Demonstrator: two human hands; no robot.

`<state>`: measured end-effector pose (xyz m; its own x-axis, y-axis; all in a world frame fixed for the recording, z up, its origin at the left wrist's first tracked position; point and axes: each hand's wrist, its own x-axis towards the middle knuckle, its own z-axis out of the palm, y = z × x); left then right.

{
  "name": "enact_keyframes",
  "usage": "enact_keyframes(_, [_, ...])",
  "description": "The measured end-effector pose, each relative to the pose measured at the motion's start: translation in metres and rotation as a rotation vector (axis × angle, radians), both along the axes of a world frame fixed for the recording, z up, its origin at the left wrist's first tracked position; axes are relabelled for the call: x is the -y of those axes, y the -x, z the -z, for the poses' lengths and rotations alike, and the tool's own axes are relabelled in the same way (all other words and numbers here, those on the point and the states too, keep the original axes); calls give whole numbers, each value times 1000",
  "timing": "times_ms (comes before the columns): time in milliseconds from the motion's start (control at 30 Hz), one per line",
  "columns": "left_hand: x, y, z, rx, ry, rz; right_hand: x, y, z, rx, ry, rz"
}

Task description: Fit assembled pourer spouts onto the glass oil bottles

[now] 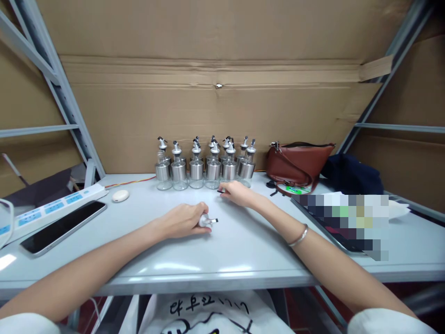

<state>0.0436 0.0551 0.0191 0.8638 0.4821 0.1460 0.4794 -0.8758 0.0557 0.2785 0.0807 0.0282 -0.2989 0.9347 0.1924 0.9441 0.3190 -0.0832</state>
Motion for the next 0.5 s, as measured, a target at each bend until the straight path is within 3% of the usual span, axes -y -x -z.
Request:
enact_keyframes(300, [-12,10,-15,-76,-139,59,-4,-6,-2,20,40,29])
enact_keyframes(500, [-13,13,-15,-78,-98,-70,-3,-7,-3,20,24,47])
